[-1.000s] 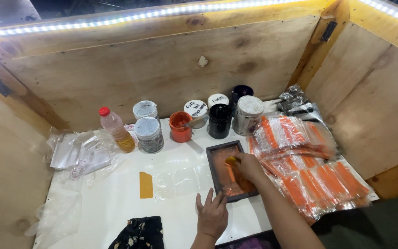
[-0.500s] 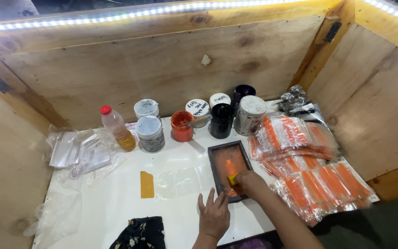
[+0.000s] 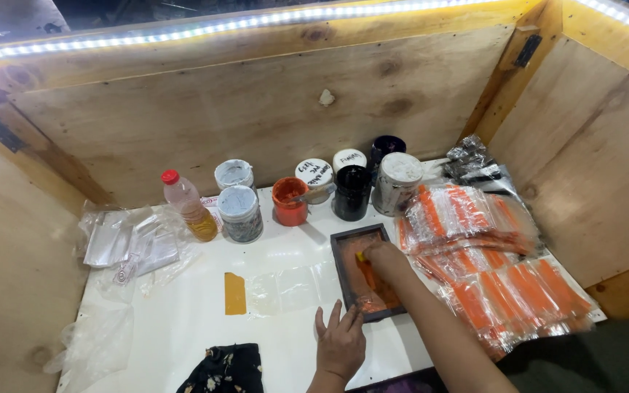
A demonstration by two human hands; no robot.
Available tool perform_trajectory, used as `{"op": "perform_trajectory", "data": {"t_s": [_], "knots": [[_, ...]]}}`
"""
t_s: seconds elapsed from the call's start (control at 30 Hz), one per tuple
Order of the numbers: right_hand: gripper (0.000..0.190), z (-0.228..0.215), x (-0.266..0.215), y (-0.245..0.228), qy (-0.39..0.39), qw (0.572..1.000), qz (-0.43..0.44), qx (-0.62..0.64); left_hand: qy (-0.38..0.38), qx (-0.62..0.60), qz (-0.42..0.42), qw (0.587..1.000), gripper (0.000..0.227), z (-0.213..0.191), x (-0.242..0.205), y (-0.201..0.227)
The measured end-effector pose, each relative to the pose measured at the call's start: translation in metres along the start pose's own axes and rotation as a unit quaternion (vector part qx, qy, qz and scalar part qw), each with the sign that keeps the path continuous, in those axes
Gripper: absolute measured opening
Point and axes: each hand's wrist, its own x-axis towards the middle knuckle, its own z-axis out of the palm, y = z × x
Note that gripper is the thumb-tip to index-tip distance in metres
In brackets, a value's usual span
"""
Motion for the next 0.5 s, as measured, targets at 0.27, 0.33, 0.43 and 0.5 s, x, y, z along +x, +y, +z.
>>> {"op": "perform_trajectory", "data": {"t_s": [0.27,0.33,0.43,0.5], "knots": [[0.027,-0.038,-0.037,-0.040,-0.090,0.995,0.041,-0.030,-0.008,0.003,0.007,1.000,0.032,-0.001,-0.001,-0.002],[0.013,-0.027,-0.042,-0.039,-0.065,0.997,0.023,-0.037,-0.014,0.003,0.006,1.000,0.034,0.001,-0.001,-0.002],[0.015,-0.020,-0.054,-0.042,-0.093,0.990,-0.014,-0.108,-0.013,0.002,0.001,1.000,0.034,0.007,-0.005,-0.003],[0.013,-0.010,-0.059,-0.037,-0.104,0.986,-0.041,-0.120,-0.006,0.019,0.004,1.000,0.035,0.010,-0.005,-0.005]]}}
